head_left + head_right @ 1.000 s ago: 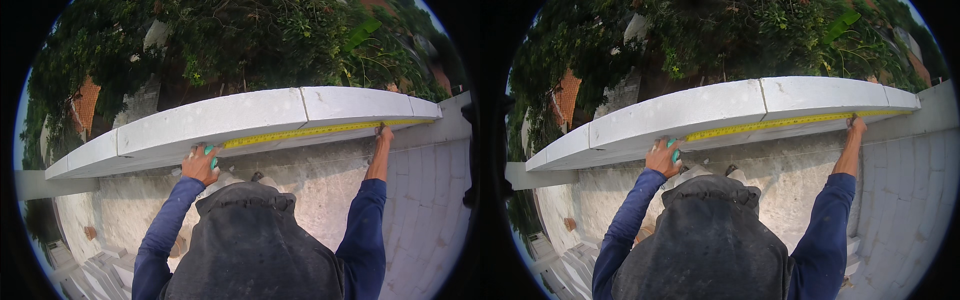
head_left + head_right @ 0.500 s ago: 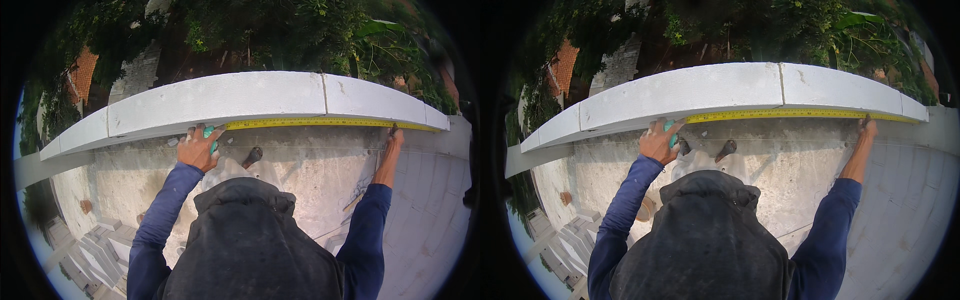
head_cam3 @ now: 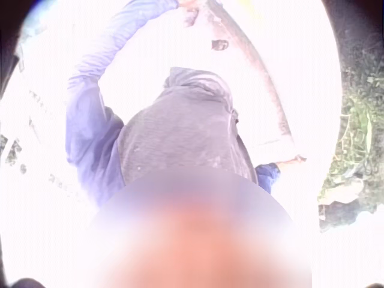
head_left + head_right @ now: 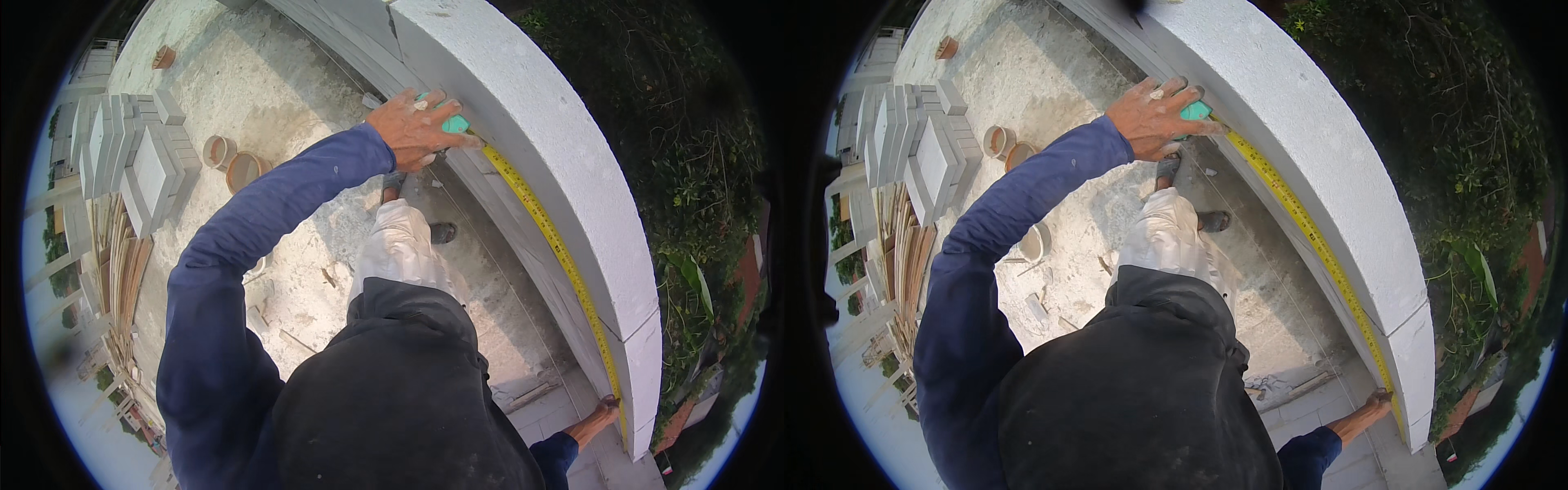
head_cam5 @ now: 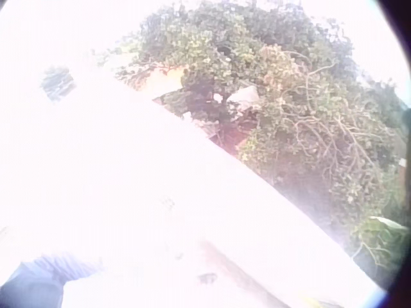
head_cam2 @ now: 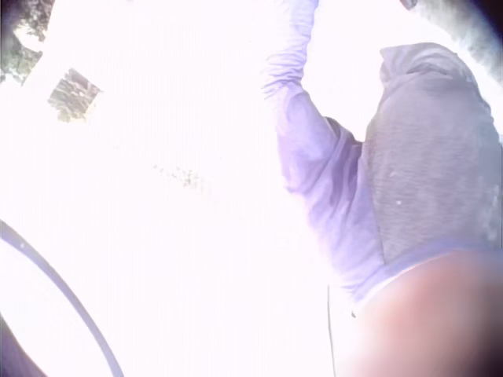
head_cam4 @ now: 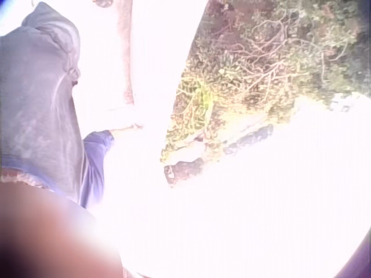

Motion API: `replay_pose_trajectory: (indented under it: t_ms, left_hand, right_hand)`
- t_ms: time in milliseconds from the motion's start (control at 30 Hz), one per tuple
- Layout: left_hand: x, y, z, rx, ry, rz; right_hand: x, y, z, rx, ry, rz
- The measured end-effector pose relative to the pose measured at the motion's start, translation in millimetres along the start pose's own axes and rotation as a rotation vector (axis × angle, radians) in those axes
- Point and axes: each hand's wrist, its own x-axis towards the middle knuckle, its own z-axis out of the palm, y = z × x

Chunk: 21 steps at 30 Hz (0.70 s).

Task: The person scoops mortar from a bucket with a trowel and applies it to the joints between white blocks on a low wall. They smooth the mortar along the joints and then use a tape measure to measure the wall length.

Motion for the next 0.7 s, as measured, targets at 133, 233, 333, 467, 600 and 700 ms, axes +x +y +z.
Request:
replay_pose_trajectory:
  t_ms: [133, 233, 333, 467, 600, 700]
  left_hand:
    - [-19.0, -38.4, 1.4, 0.054, 0.072, -0.05]
    - [-23.4, -52.2, 9.8, 0.064, 0.067, -0.047]
    - [-21.6, -58.8, 19.7, 0.059, 0.048, -0.004]
    - [-20.9, -58.9, 25.1, 0.124, 0.037, -0.007]
    - [-26.3, -63.1, 25.2, 0.085, 0.159, 0.038]
    - [-22.8, -63.1, 26.7, 0.088, 0.19, 0.06]
  right_hand:
    - [-11.5, -2.4, 5.0, 0.04, 0.103, 0.017]
    - [-11.5, -4.0, 3.4, 0.035, 0.011, 0.042]
    - [-9.4, -3.4, -4.6, -0.072, -0.057, 0.014]
    - [-15.3, -4.2, -16.9, -0.184, -0.049, -0.006]
    - [-28.1, -2.5, -22.4, -0.233, -0.035, -0.019]
    - [-30.3, -1.9, -20.5, -0.274, -0.042, -0.029]
